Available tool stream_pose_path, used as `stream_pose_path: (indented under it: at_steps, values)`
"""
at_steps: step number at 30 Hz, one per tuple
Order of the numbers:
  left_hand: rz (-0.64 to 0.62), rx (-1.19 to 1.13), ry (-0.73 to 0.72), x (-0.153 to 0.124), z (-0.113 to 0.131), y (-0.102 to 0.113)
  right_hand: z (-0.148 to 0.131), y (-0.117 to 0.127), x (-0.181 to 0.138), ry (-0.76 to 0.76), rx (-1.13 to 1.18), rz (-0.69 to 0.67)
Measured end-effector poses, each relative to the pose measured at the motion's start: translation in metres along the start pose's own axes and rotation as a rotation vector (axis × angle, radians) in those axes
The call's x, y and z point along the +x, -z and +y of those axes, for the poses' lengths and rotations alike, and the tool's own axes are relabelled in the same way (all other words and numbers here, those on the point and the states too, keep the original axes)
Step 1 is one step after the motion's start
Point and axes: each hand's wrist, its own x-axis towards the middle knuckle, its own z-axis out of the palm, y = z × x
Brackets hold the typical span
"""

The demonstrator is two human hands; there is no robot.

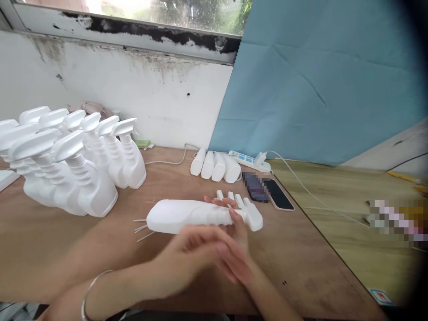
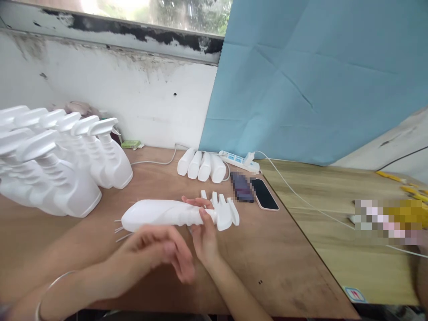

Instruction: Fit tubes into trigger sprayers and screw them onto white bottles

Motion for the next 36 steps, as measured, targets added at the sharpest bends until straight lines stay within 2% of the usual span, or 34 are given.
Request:
stream_pose_path:
  at_steps: [2, 5, 8, 10, 12, 15, 17, 18, 20, 21, 23, 25, 26, 28, 30, 33, 34, 36]
  values:
    - [0.159, -0.14, -0.005, 0.011, 0.014, 0.021, 0.0, 0.002, 0.002, 0.001, 0.029, 0.007]
    - [0.324, -0.255, 0.01, 0.007, 0.018, 0.044, -0.001, 0.003, 0.004, -0.008, 0.081, 0.012]
    - [0.386, -0.301, 0.034, -0.002, 0.008, 0.05, -0.001, 0.004, 0.005, -0.015, 0.111, 0.008]
    - [0.401, -0.238, 0.023, -0.006, 0.0, 0.049, -0.002, 0.005, 0.005, -0.029, 0.128, 0.01]
    - [0.465, -0.032, -0.076, -0.008, -0.008, 0.052, -0.003, 0.006, 0.005, -0.048, 0.155, 0.024]
    - [0.582, 0.634, -0.396, -0.014, -0.017, 0.071, -0.006, 0.008, 0.006, -0.086, 0.206, 0.074]
    - [0.524, 1.153, -0.582, -0.02, -0.02, 0.09, -0.008, 0.009, 0.006, -0.136, 0.243, 0.118]
    - [0.466, 1.329, -0.609, -0.023, -0.021, 0.099, -0.009, 0.009, 0.006, -0.172, 0.26, 0.134]
    - [0.378, 1.45, -0.601, -0.03, -0.022, 0.11, -0.01, 0.009, 0.005, -0.246, 0.284, 0.149]
    - [0.384, 1.412, -0.562, -0.033, -0.022, 0.112, -0.01, 0.009, 0.005, -0.275, 0.29, 0.152]
    - [0.499, 1.182, -0.43, -0.037, -0.024, 0.109, -0.008, 0.009, 0.004, -0.302, 0.291, 0.161]
    - [0.625, 0.762, -0.198, -0.038, -0.029, 0.101, -0.005, 0.007, 0.003, -0.31, 0.294, 0.177]
    - [0.64, 0.507, -0.053, -0.037, -0.032, 0.098, -0.004, 0.006, 0.002, -0.312, 0.299, 0.178]
    - [0.572, 0.084, 0.214, -0.033, -0.041, 0.094, -0.004, 0.004, 0.001, -0.302, 0.312, 0.171]
    - [0.491, -0.154, 0.36, -0.029, -0.049, 0.094, -0.006, 0.003, 0.001, -0.269, 0.325, 0.175]
    - [0.483, -0.263, 0.357, -0.027, -0.054, 0.093, -0.011, 0.003, 0.001, -0.204, 0.336, 0.212]
    - [0.515, -0.249, 0.294, -0.028, -0.053, 0.092, -0.012, 0.004, 0.001, -0.185, 0.339, 0.225]
    - [0.59, -0.073, 0.083, -0.032, -0.048, 0.09, -0.015, 0.005, 0.0, -0.149, 0.343, 0.256]
